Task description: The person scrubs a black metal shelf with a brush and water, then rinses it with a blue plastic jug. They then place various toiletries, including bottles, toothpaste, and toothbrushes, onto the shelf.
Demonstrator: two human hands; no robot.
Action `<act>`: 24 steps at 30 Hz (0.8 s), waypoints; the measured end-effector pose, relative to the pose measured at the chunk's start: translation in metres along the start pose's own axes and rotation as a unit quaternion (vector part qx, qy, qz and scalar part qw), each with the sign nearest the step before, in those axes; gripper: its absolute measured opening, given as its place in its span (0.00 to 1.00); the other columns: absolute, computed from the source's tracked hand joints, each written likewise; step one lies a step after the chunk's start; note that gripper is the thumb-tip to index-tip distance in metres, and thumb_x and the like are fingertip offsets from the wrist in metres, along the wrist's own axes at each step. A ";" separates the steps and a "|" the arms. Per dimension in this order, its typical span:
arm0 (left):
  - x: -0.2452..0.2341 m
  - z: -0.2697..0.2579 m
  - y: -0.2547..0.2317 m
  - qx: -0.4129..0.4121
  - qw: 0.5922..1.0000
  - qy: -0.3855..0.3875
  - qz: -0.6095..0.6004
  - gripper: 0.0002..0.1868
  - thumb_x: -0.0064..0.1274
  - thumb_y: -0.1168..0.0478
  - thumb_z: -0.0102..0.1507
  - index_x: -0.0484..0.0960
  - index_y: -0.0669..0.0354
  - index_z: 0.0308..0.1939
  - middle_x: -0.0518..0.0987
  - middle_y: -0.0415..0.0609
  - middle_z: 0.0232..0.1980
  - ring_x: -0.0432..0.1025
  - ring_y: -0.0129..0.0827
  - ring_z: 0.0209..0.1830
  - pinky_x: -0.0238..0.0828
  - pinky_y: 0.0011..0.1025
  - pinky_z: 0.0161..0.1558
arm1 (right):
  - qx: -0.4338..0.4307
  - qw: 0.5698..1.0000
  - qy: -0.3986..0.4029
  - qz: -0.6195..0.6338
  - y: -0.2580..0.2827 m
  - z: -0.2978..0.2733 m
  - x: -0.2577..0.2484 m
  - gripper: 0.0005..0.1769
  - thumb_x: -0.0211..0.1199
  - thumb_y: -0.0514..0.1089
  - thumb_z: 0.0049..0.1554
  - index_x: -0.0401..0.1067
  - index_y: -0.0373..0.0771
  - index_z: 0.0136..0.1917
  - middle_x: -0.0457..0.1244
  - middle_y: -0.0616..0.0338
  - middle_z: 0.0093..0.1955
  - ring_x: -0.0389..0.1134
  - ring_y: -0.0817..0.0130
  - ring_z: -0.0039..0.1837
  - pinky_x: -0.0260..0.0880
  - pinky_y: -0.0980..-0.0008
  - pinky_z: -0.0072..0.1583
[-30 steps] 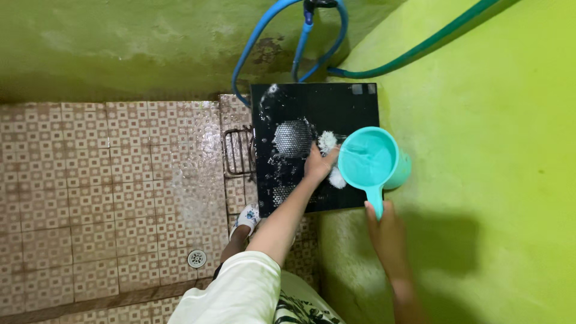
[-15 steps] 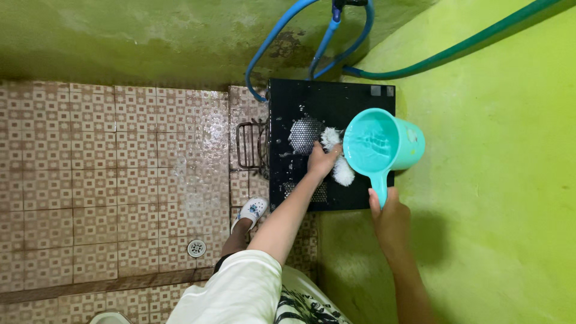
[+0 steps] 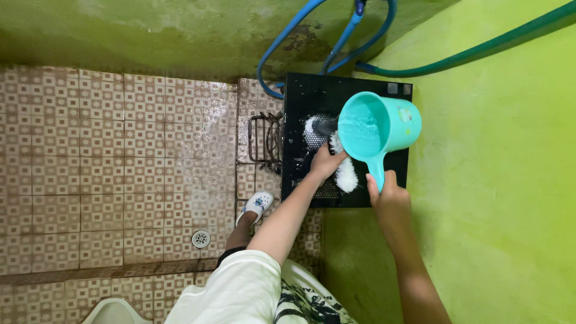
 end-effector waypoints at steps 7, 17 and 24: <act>0.001 0.009 0.010 0.022 0.999 -0.017 -0.045 0.37 0.63 0.51 0.54 0.73 0.60 0.65 0.82 0.56 0.59 0.77 0.44 0.59 0.71 0.38 0.60 | 0.012 0.998 0.041 -0.053 0.007 -0.014 -0.027 0.19 0.66 0.50 0.63 0.63 0.36 0.42 0.60 0.42 0.27 0.64 0.39 0.31 0.60 0.47 0.33; -0.003 0.033 -0.007 0.039 0.995 -0.040 -0.079 0.49 0.68 0.44 0.60 0.58 0.68 0.72 0.68 0.63 0.69 0.65 0.47 0.69 0.63 0.40 0.66 | -0.025 0.998 -0.013 -0.064 0.012 0.012 -0.020 0.19 0.68 0.48 0.64 0.64 0.35 0.42 0.59 0.44 0.26 0.63 0.44 0.29 0.59 0.51 0.32; -0.004 0.023 -0.013 0.050 0.991 -0.017 -0.121 0.53 0.64 0.43 0.55 0.60 0.68 0.75 0.76 0.61 0.67 0.73 0.45 0.66 0.68 0.37 0.64 | 0.002 0.999 -0.012 -0.049 0.018 0.014 -0.012 0.20 0.69 0.50 0.64 0.63 0.37 0.42 0.60 0.44 0.27 0.63 0.43 0.30 0.60 0.50 0.33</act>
Point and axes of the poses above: each hand's wrist, its own z-axis towards the middle knuckle, its own x-axis out of the palm, y = z × x, the point moved 5 cm from there along z, towards the middle knuckle
